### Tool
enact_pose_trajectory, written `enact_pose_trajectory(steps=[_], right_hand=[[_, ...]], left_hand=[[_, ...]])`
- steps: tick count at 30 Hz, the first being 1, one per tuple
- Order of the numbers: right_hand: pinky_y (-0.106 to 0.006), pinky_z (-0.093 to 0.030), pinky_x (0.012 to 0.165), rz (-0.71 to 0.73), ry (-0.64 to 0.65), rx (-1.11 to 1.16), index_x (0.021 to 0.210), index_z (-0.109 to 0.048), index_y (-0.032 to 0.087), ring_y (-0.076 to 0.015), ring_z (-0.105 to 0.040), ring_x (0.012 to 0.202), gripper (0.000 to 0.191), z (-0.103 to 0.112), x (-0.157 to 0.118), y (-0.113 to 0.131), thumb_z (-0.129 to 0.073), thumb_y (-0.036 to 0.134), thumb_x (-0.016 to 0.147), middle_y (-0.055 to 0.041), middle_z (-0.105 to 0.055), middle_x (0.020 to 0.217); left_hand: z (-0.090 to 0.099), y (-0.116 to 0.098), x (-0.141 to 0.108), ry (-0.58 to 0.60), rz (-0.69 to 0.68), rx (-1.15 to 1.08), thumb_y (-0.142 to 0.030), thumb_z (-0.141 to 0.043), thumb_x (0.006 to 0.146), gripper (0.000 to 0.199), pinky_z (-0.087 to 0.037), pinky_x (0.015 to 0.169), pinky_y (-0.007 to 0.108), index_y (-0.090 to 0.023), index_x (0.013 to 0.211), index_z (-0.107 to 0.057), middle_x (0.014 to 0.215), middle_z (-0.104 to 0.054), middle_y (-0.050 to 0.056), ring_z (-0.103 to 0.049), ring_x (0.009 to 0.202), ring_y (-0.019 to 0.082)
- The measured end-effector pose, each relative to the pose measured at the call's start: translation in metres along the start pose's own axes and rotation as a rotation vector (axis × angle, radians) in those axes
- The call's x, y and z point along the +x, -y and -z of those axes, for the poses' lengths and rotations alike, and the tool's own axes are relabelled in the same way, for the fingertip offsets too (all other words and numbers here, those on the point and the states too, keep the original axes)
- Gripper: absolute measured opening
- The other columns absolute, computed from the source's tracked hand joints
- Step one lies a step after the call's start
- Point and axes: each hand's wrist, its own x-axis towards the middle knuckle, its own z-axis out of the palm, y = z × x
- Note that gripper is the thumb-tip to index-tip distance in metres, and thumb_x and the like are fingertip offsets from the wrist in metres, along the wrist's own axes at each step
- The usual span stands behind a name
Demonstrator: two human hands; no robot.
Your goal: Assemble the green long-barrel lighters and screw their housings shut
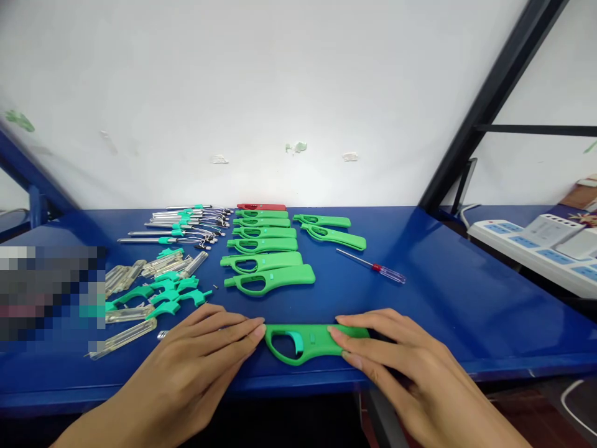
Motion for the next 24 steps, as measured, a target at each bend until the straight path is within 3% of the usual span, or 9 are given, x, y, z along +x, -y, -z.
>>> enact_pose_trajectory(steps=[3,6,8,13,18,24], right_hand=[[-0.036,-0.066,0.100,0.027,-0.025,-0.043,0.134,-0.074,0.041,-0.0222,-0.076,0.120,0.031,0.000,0.010,0.000,-0.065,0.046,0.105,-0.0007,-0.078,0.132],[-0.038,-0.066,0.099,0.064,0.033,-0.111,0.141,-0.068,0.038,-0.0235,-0.076,0.117,0.042,-0.003,0.025,0.008,-0.067,0.054,0.103,-0.0014,-0.078,0.130],[-0.038,-0.065,0.098,0.070,0.079,-0.117,0.143,-0.066,0.036,-0.0233,-0.075,0.116,0.041,-0.009,0.035,0.016,-0.064,0.051,0.105,-0.0030,-0.076,0.131],[-0.041,-0.062,0.094,0.091,0.025,-0.102,0.135,-0.070,0.032,-0.0238,-0.075,0.106,0.030,-0.025,0.044,0.029,-0.058,0.043,0.109,-0.0043,-0.077,0.120],[-0.038,-0.060,0.089,0.131,-0.035,-0.084,0.126,-0.074,0.029,-0.0219,-0.075,0.098,0.025,-0.027,0.041,0.033,-0.059,0.039,0.109,-0.0031,-0.079,0.112],[-0.036,-0.059,0.086,0.165,-0.048,-0.080,0.124,-0.074,0.028,-0.0207,-0.075,0.092,0.021,-0.028,0.039,0.034,-0.062,0.036,0.108,-0.0035,-0.079,0.107]], left_hand=[[0.002,0.005,0.003,0.053,0.000,-0.064,-0.004,-0.055,0.107,0.025,-0.058,0.078,0.039,-0.011,0.122,-0.073,0.108,-0.083,0.005,-0.074,0.085,0.022],[0.003,0.007,0.004,0.069,0.006,-0.057,-0.005,-0.056,0.107,0.024,-0.058,0.077,0.038,-0.011,0.123,-0.072,0.103,-0.081,0.005,-0.071,0.085,0.023],[0.003,0.006,0.003,0.056,0.003,-0.022,-0.005,-0.054,0.107,0.026,-0.059,0.079,0.039,-0.010,0.126,-0.071,0.108,-0.081,0.007,-0.070,0.088,0.024],[0.000,0.002,0.001,-0.023,0.023,-0.020,-0.007,-0.056,0.108,0.019,-0.058,0.081,0.038,-0.012,0.118,-0.072,0.105,-0.080,0.005,-0.068,0.088,0.022],[-0.001,0.001,0.000,-0.037,0.048,0.004,-0.015,-0.058,0.110,0.019,-0.056,0.083,0.038,-0.013,0.125,-0.070,0.101,-0.078,0.007,-0.066,0.090,0.023],[-0.003,-0.002,-0.001,-0.042,-0.002,0.035,-0.008,-0.054,0.109,0.020,-0.050,0.074,0.040,-0.011,0.119,-0.071,0.088,-0.072,0.005,-0.060,0.080,0.021]])
